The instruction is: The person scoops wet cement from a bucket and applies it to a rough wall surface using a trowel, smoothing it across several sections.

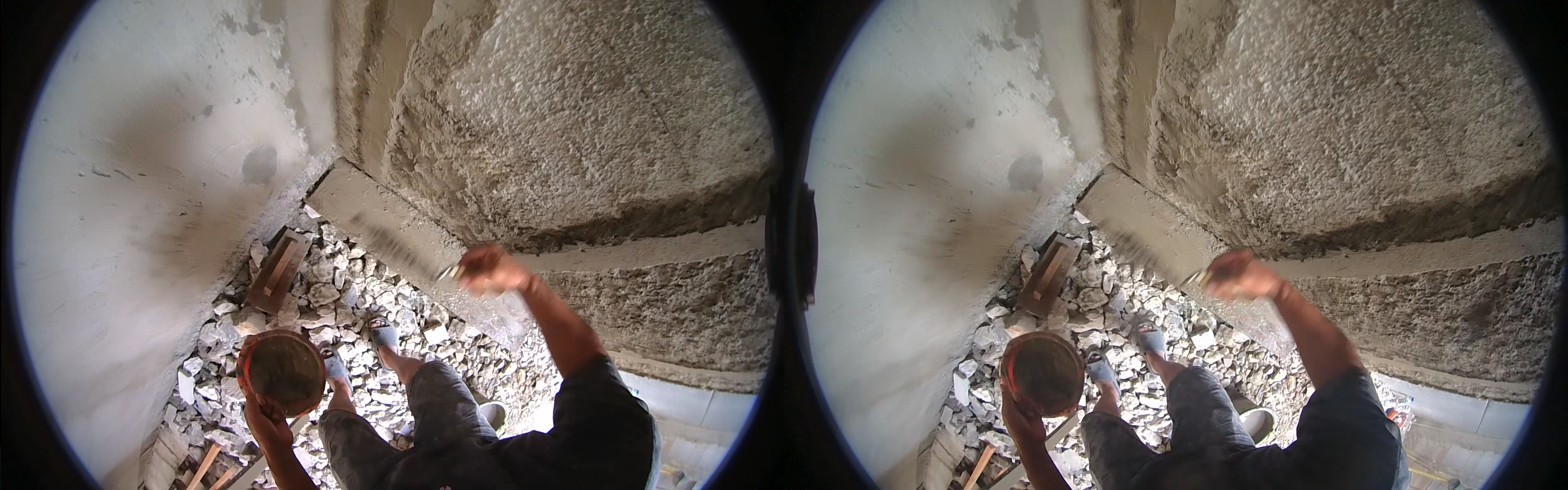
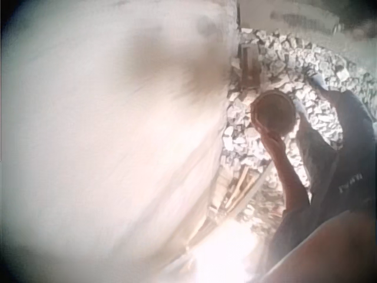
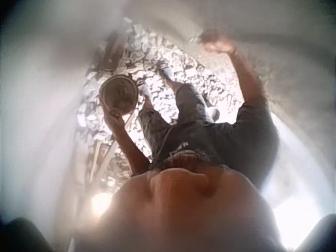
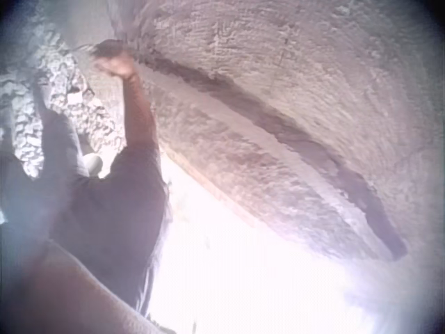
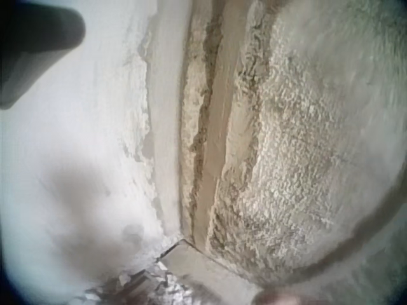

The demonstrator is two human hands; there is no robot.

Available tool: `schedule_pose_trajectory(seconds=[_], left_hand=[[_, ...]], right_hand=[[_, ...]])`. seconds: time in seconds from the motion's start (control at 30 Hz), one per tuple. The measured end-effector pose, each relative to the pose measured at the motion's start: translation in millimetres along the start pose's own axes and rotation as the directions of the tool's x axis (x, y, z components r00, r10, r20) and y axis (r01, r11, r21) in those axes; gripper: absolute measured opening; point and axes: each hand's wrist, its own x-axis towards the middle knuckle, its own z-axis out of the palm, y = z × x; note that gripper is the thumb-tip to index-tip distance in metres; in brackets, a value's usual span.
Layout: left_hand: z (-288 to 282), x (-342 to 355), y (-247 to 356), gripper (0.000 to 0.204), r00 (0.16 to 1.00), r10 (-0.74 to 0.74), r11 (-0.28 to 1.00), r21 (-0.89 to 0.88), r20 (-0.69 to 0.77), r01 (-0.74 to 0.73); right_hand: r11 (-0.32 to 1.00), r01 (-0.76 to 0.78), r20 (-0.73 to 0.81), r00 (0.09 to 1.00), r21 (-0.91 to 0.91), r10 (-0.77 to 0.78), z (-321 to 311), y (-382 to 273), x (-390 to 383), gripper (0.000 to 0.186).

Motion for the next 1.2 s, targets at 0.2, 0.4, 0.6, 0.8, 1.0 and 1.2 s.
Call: schedule_pose_trajectory(seconds=[0.2, 0.4, 0.6, 0.8, 1.0, 1.2], left_hand=[[-28.8, -51.1, 15.8, 0.028, 0.991, -0.092, 0.993, -0.083, -0.095, 0.084], [-13.9, -87.6, 28.6, 0.029, 0.976, -0.168, 0.976, -0.16, -0.138, 0.145], [-27.8, -102.8, 38.6, 0.036, 0.993, -0.026, 0.999, 0.028, 0.118, 0.023], [21.6, -122.8, 96.9, 0.024, 0.946, -0.073, 0.997, 0.005, 0.315, 0.075], [16.7, -120.1, 130.4, 0.038, 0.806, -0.096, 0.992, 0.12, 0.583, 0.032], [14.4, -115.3, 146.5, 0.046, 0.764, -0.116, 0.969, 0.24, 0.635, -0.053]], right_hand=[[0.783, -0.3, -0.643, 0.749, -0.545, -0.16, -135.5, -221.1, -90.9, 0.023], [0.579, -0.255, -0.459, 0.856, -0.774, -0.237, -60.1, -318.4, -134.5, 0.011], [0.411, 0.021, -0.058, 0.982, -0.911, -0.178, 138.8, -213.4, -60.0, 0.021], [0.219, 0.103, 0.018, 0.933, -0.97, -0.359, 263.7, -168.7, -12.3, 0.012], [0.22, 0.059, 0.052, 0.998, -0.974, -0.04, 351.6, -176.1, -24.1, 0.017], [0.058, -0.13, -0.14, 0.966, -0.99, -0.22, 346.2, -213.7, -12.3, 0.009]])
